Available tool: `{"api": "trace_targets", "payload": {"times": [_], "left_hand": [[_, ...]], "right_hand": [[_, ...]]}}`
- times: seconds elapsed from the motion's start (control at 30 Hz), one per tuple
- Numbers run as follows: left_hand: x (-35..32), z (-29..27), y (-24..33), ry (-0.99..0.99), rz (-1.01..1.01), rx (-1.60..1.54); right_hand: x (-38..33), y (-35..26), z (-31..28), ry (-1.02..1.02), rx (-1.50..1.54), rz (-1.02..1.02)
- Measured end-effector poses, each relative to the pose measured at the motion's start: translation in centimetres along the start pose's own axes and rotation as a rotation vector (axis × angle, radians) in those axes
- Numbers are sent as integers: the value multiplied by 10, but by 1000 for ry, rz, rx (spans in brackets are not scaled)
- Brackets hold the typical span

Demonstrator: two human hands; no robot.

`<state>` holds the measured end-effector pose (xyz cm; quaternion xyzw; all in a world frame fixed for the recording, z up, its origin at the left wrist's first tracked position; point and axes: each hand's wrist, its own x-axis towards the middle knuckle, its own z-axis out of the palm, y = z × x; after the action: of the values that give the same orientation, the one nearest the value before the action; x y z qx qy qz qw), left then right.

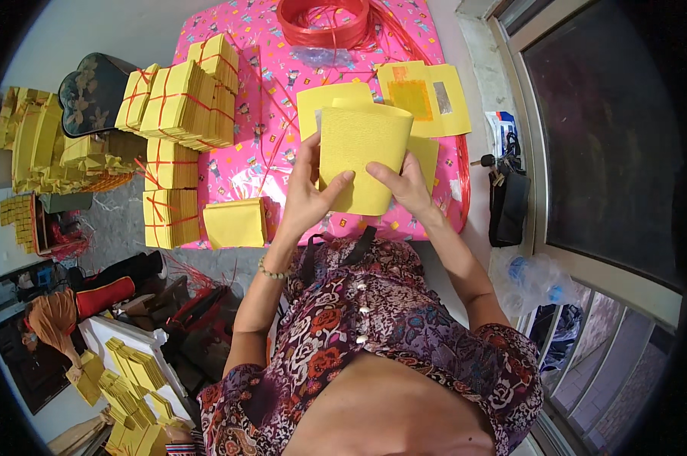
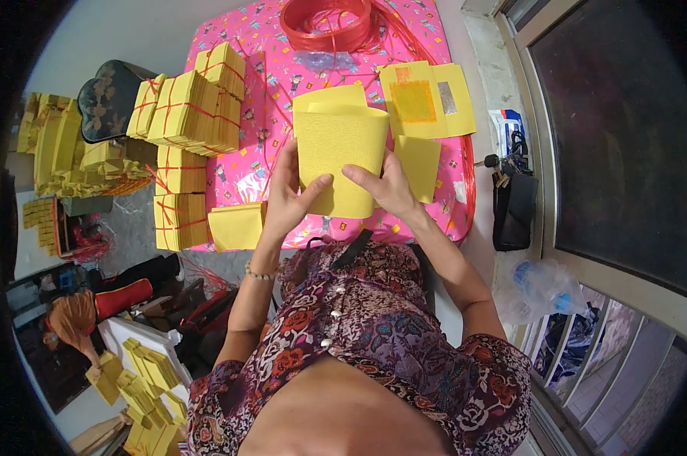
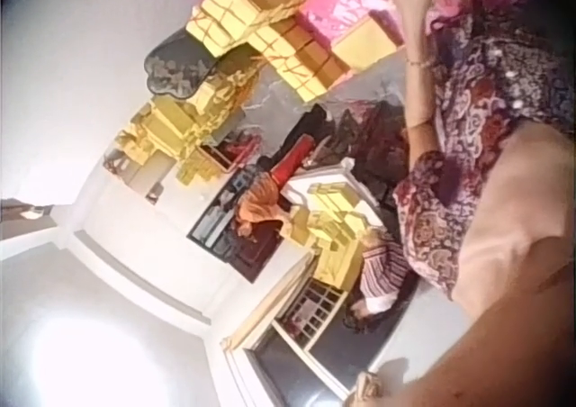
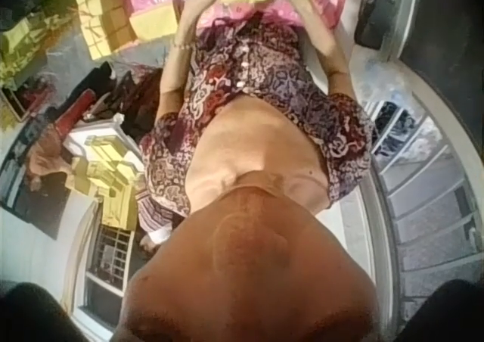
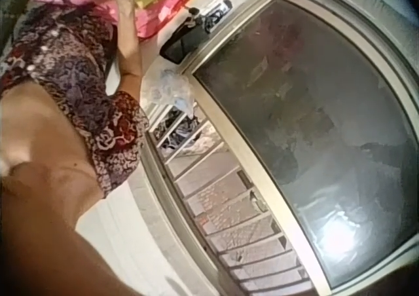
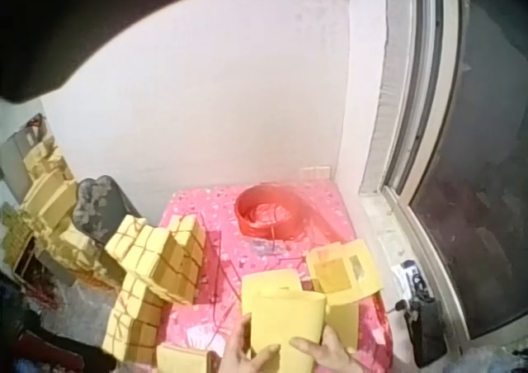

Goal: Folding and stacking yellow joss paper with gold and silver foil centers.

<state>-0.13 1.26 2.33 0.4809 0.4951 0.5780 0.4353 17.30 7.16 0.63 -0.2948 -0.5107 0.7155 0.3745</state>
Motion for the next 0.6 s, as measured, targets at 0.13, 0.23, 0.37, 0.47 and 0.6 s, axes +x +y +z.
{"api": "trace_targets", "payload": {"times": [0.13,0.23,0.37,0.47,0.6], "left_hand": [[4,-2,6,-120,-215,-119],[11,-2,4,-118,-288,-241],[18,0,3,-120,-390,-291],[21,1,-2,-127,-443,-279],[24,3,1,-145,-471,-321]], "right_hand": [[1,-1,4,59,-53,0],[4,-4,4,106,-42,-1],[5,-8,0,115,-5,131],[6,-4,-3,127,50,203],[6,-2,-6,138,78,253]]}}
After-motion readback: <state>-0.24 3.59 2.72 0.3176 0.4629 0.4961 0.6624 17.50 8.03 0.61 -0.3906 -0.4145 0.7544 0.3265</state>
